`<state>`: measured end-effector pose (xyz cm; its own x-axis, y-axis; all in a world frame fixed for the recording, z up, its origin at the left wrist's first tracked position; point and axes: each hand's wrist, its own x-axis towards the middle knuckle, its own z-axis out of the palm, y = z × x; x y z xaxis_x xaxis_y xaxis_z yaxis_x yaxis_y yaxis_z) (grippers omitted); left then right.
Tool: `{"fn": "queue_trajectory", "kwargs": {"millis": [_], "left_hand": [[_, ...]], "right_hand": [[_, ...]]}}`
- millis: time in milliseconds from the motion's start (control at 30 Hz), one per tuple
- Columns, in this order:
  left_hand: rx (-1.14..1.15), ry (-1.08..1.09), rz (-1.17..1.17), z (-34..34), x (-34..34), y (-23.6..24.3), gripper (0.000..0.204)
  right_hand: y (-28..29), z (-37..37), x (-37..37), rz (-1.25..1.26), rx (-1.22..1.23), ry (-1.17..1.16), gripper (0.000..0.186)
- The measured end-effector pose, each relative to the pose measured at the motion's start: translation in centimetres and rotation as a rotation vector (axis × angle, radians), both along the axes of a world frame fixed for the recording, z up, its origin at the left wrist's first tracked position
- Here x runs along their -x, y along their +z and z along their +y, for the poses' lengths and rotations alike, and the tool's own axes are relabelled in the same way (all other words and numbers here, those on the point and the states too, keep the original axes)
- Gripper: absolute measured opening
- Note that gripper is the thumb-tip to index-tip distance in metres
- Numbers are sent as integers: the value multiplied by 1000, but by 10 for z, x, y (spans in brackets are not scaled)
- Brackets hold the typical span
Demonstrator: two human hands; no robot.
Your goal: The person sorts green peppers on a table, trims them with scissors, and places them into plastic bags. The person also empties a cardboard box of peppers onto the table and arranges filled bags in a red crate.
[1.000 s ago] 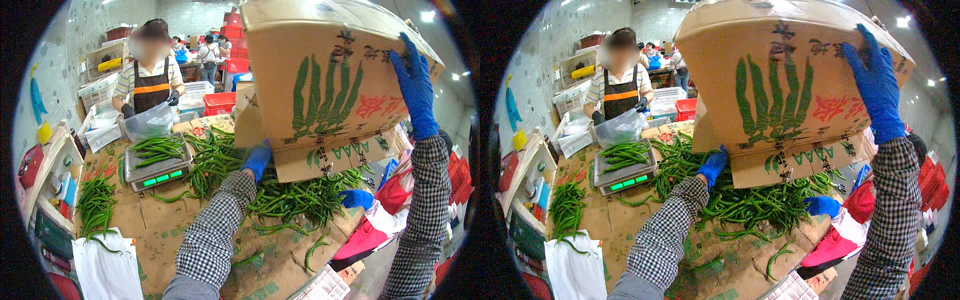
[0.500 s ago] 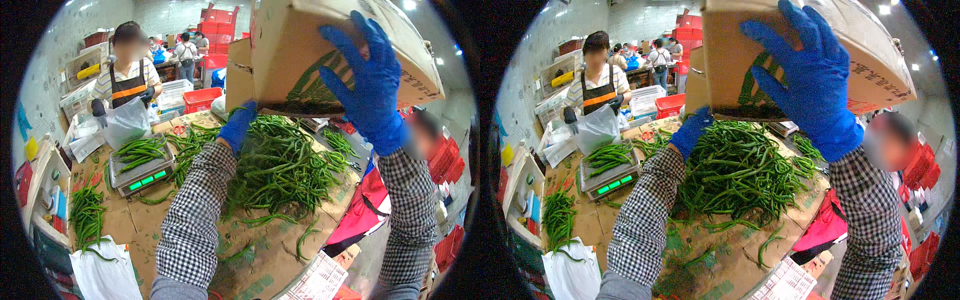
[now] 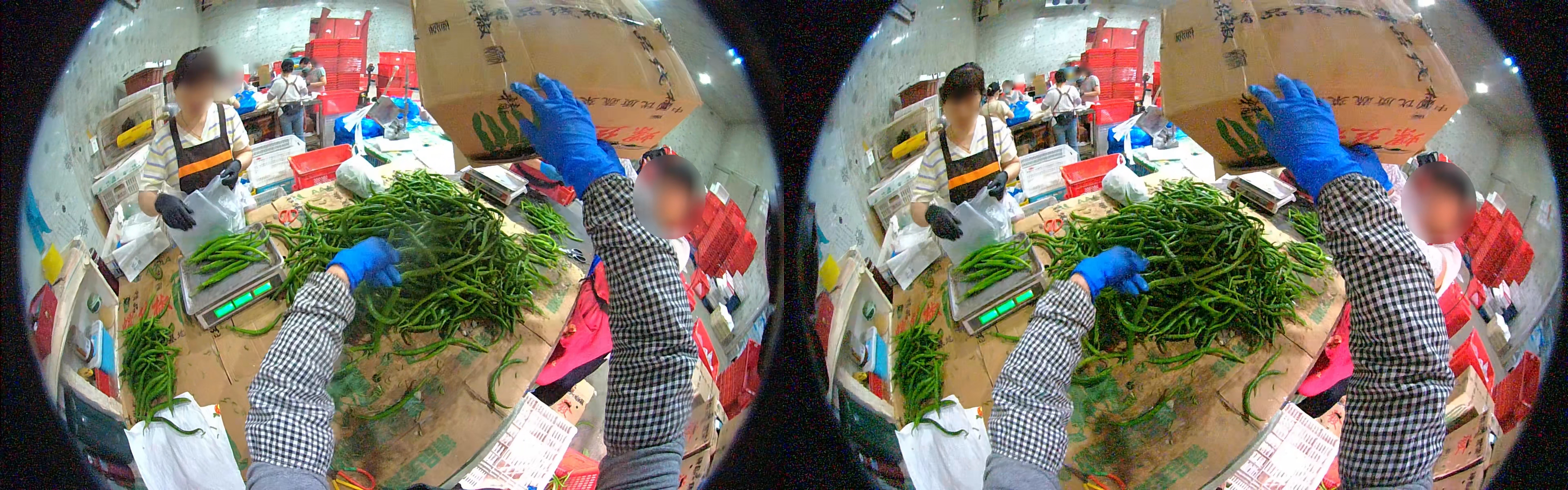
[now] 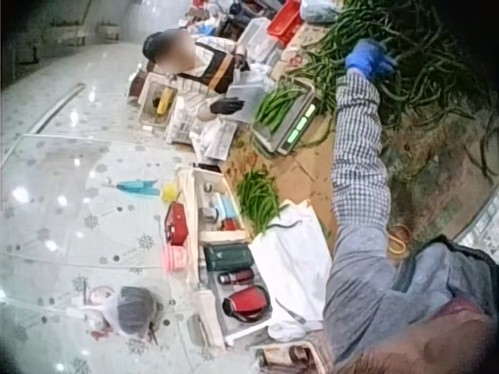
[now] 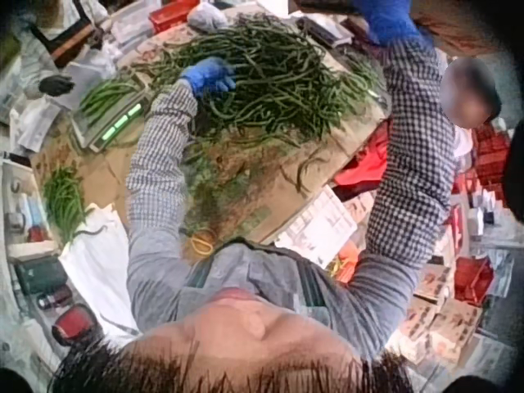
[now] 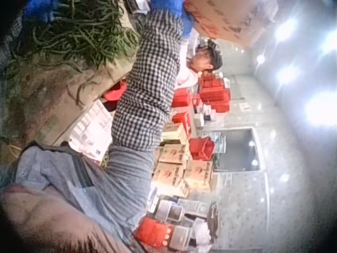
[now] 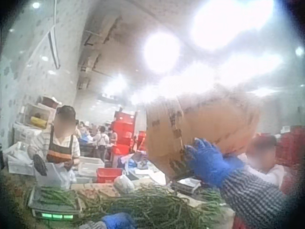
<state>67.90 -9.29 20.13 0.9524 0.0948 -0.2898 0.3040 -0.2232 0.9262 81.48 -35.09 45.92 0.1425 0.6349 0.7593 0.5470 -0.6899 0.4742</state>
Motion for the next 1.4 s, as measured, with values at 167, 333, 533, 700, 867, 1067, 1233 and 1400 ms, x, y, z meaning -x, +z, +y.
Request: {"fn": "queue_trajectory", "kwargs": {"millis": [167, 333, 533, 700, 867, 1067, 1233, 1400], "left_hand": [[-168, 44, -104, 0, 58, -52, 29], [133, 55, -110, -59, 144, -94, 36], [272, 165, -260, -107, 244, -102, 38], [394, 388, -381, -139, 286, -96, 38], [491, 476, -378, -179, 292, -108, 36], [499, 363, -330, -214, 297, -104, 36], [512, 328, -287, -214, 304, -108, 34], [471, 356, -265, -214, 313, -106, 33]], "right_hand": [[-24, -27, 12, 133, -44, 306, 51], [-129, -100, 65, 417, -36, 453, 46], [-255, -185, 128, 827, -299, 435, 47], [-291, -206, 186, 1044, -638, 585, 43], [-288, -201, 238, 1073, -483, 468, 49], [-296, -220, 267, 1087, -481, 411, 48], [-303, -230, 285, 1167, -533, 338, 47], [-310, -225, 294, 1259, -553, 337, 43]]}}
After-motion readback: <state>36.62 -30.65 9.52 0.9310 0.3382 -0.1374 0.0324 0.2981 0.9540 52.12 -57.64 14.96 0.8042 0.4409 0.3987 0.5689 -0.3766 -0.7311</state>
